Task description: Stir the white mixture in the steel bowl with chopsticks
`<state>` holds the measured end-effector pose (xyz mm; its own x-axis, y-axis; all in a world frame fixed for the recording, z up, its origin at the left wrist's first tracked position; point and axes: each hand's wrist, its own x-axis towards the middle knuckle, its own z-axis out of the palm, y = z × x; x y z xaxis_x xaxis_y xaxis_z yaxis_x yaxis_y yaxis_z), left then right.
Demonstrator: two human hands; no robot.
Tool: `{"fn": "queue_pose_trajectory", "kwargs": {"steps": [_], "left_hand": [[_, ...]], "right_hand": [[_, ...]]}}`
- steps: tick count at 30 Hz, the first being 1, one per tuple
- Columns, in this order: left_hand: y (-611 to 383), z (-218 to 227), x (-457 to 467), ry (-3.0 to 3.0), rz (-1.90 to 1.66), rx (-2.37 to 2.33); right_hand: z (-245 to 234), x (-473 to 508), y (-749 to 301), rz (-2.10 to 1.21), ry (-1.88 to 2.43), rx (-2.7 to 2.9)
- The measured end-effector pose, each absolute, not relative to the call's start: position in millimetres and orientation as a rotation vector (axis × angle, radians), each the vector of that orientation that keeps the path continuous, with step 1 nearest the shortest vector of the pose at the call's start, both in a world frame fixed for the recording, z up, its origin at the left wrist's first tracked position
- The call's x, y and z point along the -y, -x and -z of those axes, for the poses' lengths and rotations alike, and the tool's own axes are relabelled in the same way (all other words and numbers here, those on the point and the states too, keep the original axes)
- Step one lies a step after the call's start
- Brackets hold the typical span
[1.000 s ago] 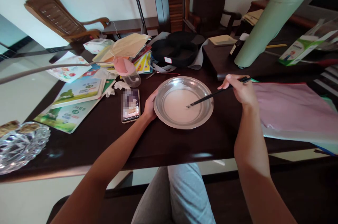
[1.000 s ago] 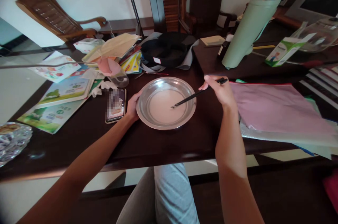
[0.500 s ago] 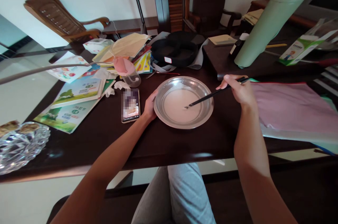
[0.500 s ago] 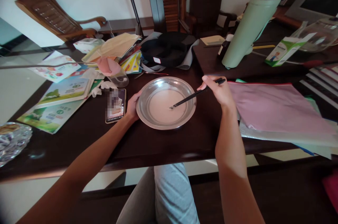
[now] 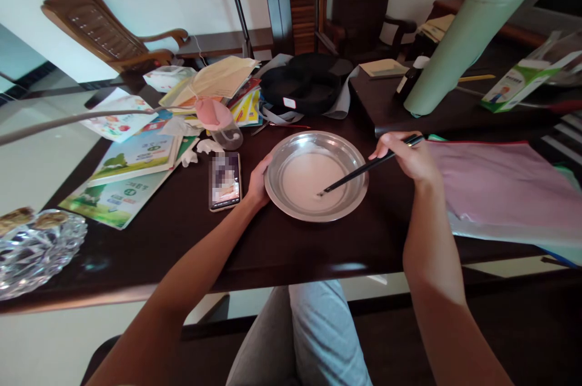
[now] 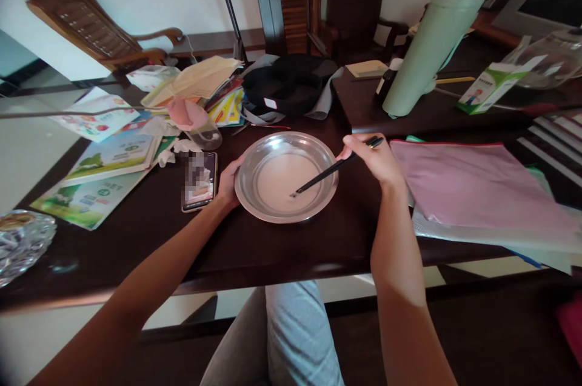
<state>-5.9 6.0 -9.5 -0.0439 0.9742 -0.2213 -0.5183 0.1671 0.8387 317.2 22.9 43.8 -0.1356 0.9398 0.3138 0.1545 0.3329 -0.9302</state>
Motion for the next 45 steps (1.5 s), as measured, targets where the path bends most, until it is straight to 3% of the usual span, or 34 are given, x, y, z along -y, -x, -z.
{"fn": "queue_pose_trajectory", "kwargs": {"steps": [3,10,16,23,30,37,45], "left_hand": [[6.2,10.4,-6.1,-0.597,-1.343,-0.969],[6.1,8.7,-5.2,-0.632,-1.322,-0.980],[5.6,7.6,-4.5,-0.601,-1.323,-0.989],[5.5,6.2,-4.0,-0.628,-1.326,-0.981],[4.8,6.5,-4.4,-0.615,-1.322,-0.986],[5.9,7.9,-4.7,-0.620,-1.326,-0.976],[6.3,10.4,-5.6,-0.614,-1.327,-0.992]], "right_hand": [[-46.3,-21.3,-305.3,-1.014,1.000,1.664],[-48.7,-22.2,-317.2,-0.774,1.110,1.500],[-47.2,-20.3,-309.7,-0.978,1.023,1.638],[-49.7,-21.2,-312.4,-0.769,1.115,1.540],[-47.5,-20.1,-306.4,-0.980,1.024,1.648],[-48.3,-22.9,-312.8,-0.786,1.118,1.521],[-49.2,-20.6,-303.0,-0.918,1.030,1.690]]}}
